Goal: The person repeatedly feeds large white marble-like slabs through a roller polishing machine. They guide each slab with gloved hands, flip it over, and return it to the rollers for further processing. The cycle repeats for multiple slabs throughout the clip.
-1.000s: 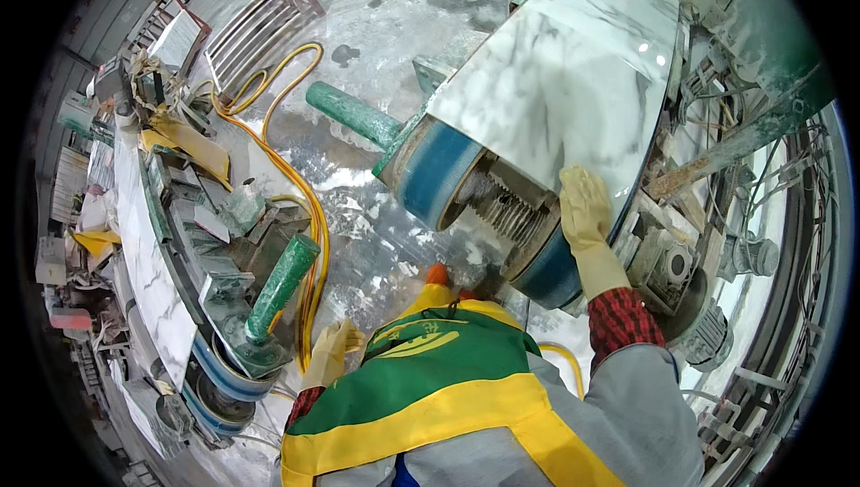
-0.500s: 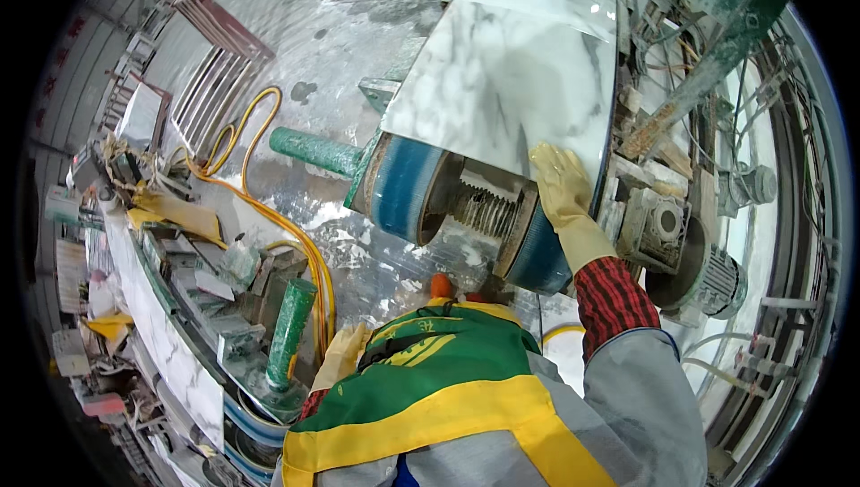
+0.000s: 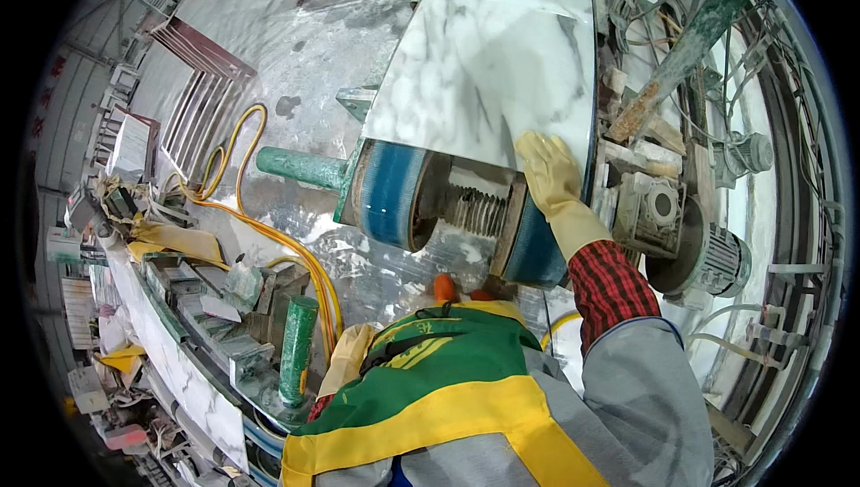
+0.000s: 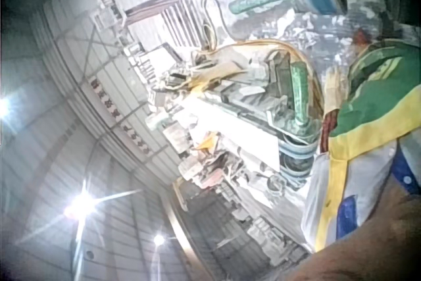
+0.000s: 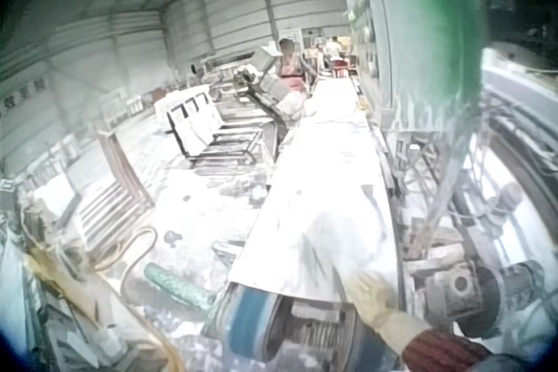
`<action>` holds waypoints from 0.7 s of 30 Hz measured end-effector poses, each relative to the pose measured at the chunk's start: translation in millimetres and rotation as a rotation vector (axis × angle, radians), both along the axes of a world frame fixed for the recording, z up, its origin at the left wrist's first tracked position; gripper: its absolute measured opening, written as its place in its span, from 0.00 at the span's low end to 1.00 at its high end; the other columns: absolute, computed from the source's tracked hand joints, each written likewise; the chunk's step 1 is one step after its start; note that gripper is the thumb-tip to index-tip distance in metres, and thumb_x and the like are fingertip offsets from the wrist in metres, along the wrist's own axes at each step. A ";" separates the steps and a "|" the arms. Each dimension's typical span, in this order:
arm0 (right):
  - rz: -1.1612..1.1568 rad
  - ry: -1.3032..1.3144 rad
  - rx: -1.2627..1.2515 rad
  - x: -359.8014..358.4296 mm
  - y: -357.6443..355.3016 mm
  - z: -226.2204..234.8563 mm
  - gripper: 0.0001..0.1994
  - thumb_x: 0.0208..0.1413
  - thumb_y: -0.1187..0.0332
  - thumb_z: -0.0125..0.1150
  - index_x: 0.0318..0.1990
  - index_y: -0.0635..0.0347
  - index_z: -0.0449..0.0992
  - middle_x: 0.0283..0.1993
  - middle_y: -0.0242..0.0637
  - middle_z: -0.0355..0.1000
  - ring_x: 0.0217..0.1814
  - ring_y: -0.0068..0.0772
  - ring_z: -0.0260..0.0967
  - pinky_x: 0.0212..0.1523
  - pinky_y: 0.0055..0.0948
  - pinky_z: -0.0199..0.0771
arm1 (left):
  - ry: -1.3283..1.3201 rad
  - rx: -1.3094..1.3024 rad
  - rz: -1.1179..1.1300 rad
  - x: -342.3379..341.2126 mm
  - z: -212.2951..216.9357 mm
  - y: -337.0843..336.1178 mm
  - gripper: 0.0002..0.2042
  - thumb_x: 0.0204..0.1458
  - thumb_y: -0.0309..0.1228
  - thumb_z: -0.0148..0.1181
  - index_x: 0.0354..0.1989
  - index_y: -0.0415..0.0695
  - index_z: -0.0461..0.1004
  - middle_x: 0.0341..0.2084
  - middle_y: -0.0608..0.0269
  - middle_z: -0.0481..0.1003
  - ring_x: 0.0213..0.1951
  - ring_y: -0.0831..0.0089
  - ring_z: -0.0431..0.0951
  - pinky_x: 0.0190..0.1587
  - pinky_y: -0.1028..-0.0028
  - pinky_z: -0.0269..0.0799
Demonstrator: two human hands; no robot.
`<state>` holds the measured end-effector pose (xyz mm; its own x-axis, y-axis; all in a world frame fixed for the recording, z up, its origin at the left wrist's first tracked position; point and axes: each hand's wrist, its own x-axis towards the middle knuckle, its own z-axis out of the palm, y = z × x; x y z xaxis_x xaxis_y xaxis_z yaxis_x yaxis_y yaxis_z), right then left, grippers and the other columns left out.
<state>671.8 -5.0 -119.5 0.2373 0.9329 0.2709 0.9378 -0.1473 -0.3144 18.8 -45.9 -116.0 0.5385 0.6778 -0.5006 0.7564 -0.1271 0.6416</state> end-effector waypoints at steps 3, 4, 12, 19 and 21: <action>0.004 -0.175 0.034 -11.5 -3.4 44.3 0.21 0.70 0.72 0.54 0.69 0.61 0.72 0.73 0.42 0.73 0.77 0.40 0.67 0.82 0.41 0.59 | 0.112 -0.232 0.153 15.8 3.2 8.8 0.24 0.64 0.26 0.66 0.68 0.35 0.70 0.56 0.52 0.80 0.55 0.62 0.82 0.61 0.68 0.79; 0.010 -0.175 0.052 -13.3 -4.2 51.9 0.21 0.69 0.72 0.56 0.68 0.59 0.73 0.73 0.42 0.74 0.77 0.41 0.68 0.82 0.42 0.60 | 0.179 -0.210 0.091 21.6 7.2 10.9 0.22 0.66 0.26 0.64 0.66 0.35 0.71 0.55 0.52 0.80 0.55 0.63 0.83 0.60 0.68 0.79; -0.057 0.069 0.213 -1.4 7.4 5.3 0.21 0.64 0.75 0.60 0.64 0.54 0.79 0.72 0.38 0.75 0.76 0.40 0.69 0.82 0.42 0.60 | -0.084 0.096 0.277 41.4 11.7 -5.1 0.23 0.71 0.47 0.50 0.32 0.40 0.78 0.25 0.66 0.76 0.30 0.71 0.74 0.38 0.62 0.68; -0.034 -0.084 0.141 3.8 3.7 27.3 0.22 0.64 0.77 0.58 0.65 0.55 0.79 0.73 0.38 0.75 0.78 0.37 0.66 0.83 0.39 0.58 | -0.062 0.150 0.193 42.3 28.2 -5.9 0.23 0.71 0.47 0.50 0.35 0.38 0.80 0.26 0.60 0.77 0.33 0.68 0.77 0.41 0.63 0.71; -0.033 -0.043 0.139 5.1 3.8 29.8 0.21 0.65 0.77 0.58 0.65 0.54 0.79 0.72 0.40 0.75 0.78 0.39 0.67 0.83 0.40 0.58 | -0.034 0.189 0.187 36.1 25.1 -7.4 0.23 0.71 0.46 0.50 0.35 0.38 0.79 0.27 0.58 0.77 0.34 0.67 0.77 0.42 0.63 0.71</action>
<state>676.9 -1.2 -89.8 0.2525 0.8775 0.4078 0.9461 -0.1357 -0.2939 55.0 -53.3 -90.9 0.4094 0.8470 -0.3391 0.7564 -0.1073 0.6452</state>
